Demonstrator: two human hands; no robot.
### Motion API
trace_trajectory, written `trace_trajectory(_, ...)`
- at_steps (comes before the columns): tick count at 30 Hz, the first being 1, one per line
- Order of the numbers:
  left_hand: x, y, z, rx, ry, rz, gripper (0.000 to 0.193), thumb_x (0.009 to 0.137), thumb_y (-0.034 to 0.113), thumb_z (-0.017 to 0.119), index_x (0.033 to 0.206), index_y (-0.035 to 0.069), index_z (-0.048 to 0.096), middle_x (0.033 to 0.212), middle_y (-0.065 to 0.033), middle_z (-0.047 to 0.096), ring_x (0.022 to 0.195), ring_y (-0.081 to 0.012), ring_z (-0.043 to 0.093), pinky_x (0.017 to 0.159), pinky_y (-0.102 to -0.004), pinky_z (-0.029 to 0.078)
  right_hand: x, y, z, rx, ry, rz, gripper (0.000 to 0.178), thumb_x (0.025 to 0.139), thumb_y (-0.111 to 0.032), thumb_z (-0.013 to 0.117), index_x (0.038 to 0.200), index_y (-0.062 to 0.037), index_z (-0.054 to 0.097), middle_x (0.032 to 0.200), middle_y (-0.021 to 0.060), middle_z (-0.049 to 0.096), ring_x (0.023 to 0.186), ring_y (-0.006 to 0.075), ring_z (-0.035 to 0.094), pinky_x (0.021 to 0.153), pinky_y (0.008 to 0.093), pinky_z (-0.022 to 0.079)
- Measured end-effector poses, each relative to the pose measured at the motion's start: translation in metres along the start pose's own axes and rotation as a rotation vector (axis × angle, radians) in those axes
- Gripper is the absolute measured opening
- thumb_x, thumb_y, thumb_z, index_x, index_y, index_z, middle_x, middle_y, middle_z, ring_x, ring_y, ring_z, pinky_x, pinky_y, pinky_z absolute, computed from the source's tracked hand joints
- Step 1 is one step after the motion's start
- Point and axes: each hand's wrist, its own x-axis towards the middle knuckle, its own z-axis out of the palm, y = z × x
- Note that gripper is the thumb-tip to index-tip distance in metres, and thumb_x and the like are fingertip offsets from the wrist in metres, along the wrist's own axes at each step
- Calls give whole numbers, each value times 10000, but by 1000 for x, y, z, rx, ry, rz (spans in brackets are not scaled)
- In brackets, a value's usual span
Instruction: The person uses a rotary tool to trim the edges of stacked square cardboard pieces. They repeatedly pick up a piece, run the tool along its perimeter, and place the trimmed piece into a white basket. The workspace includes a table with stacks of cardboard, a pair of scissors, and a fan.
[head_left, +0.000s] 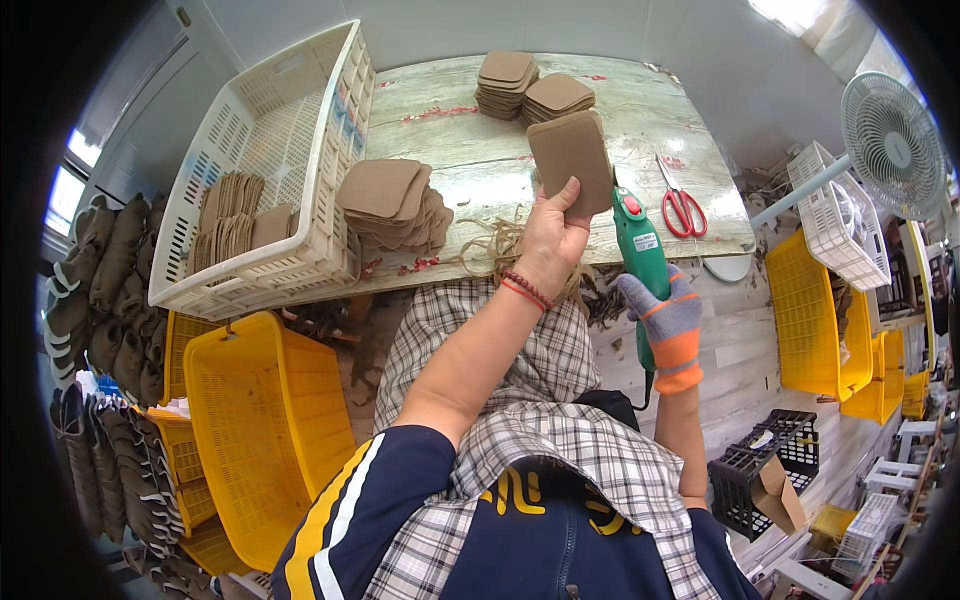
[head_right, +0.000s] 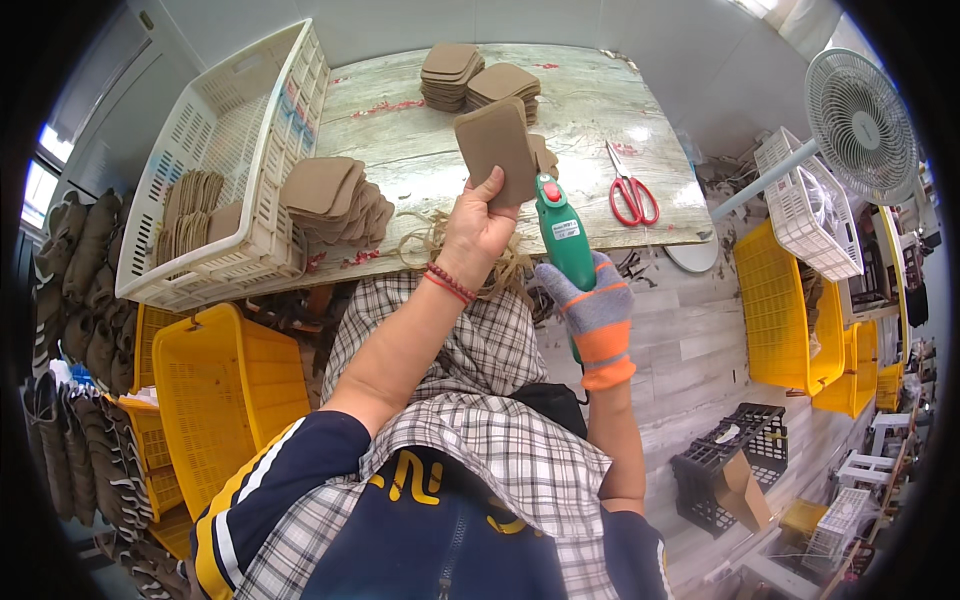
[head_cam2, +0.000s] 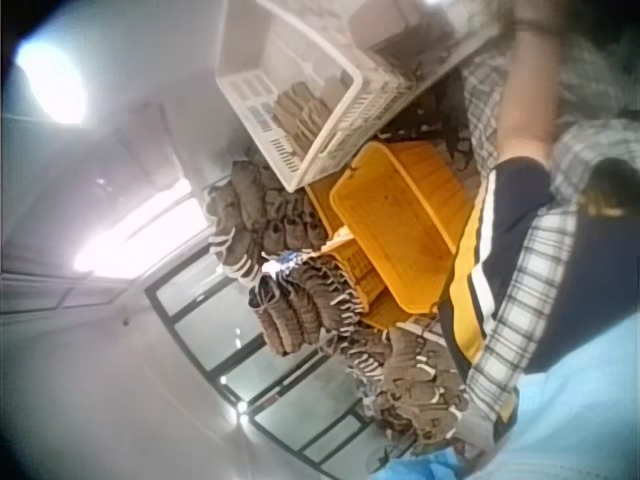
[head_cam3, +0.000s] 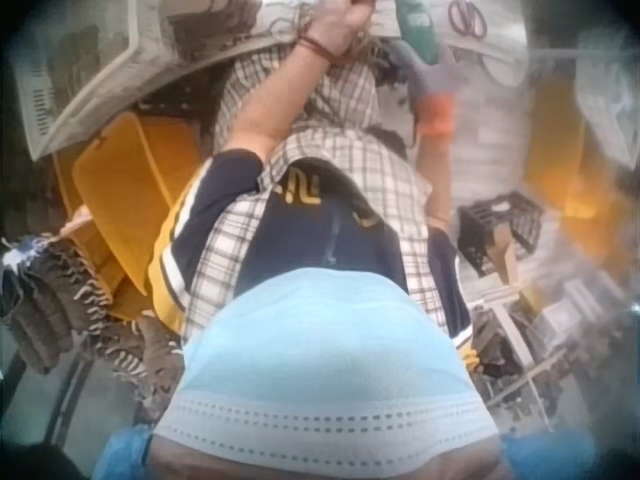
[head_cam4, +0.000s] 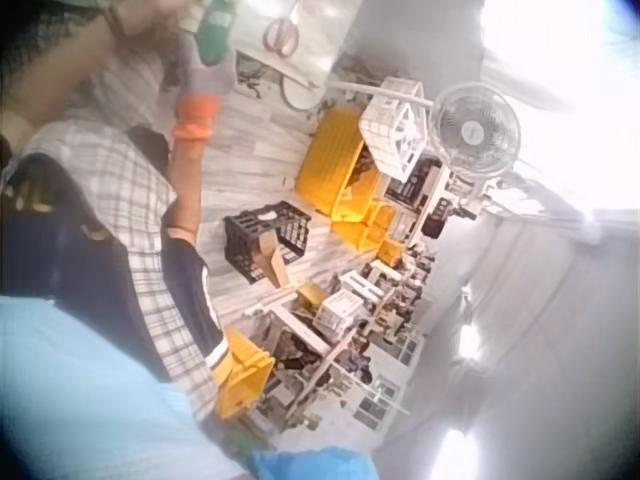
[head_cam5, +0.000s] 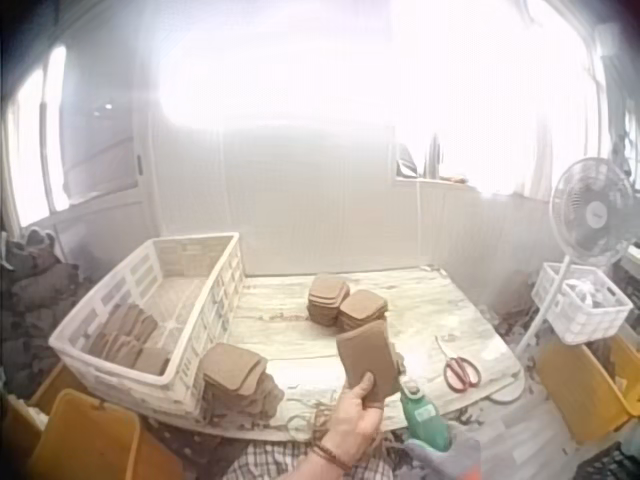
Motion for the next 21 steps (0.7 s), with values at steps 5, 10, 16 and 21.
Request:
trace_trajectory(5, -7, -10, -9, 21, 24, -39, 350, 887, -29, 526, 1226, 12, 450, 1218, -135, 547, 1127, -250, 549, 993, -377, 487, 7, -3, -2, -44, 27, -36, 365, 730, -244, 795, 942, -5, 618, 654, 7, 589, 512, 63, 494, 469, 232, 402)
trace_trajectory(10, -19, -14, -13, 86, 14, -74, 359, 873, -36, 553, 1217, 33, 473, 1192, -108, 569, 1100, -225, 567, 965, -359, 497, 13, -5, -6, -10, 52, -30, 370, 732, -252, 795, 944, -5, 619, 657, 4, 585, 516, 62, 496, 472, 228, 405)
trace_trajectory(16, -22, -10, -22, 210, -38, -81, 325, 840, -47, 601, 1143, 60, 546, 1092, -75, 629, 996, -192, 617, 883, -326, 524, 17, -3, -15, 52, 17, -20, 382, 731, -254, 797, 957, -5, 617, 656, 0, 581, 521, 60, 509, 472, 215, 407)
trace_trajectory(21, -17, 15, -24, 426, -135, -82, 319, 827, -58, 612, 1130, 36, 575, 1059, -70, 648, 943, -162, 629, 832, -293, 530, 10, -14, -33, 40, -85, 20, 262, 779, -185, 744, 898, -10, 590, 665, 25, 576, 530, 88, 531, 484, 223, 432)
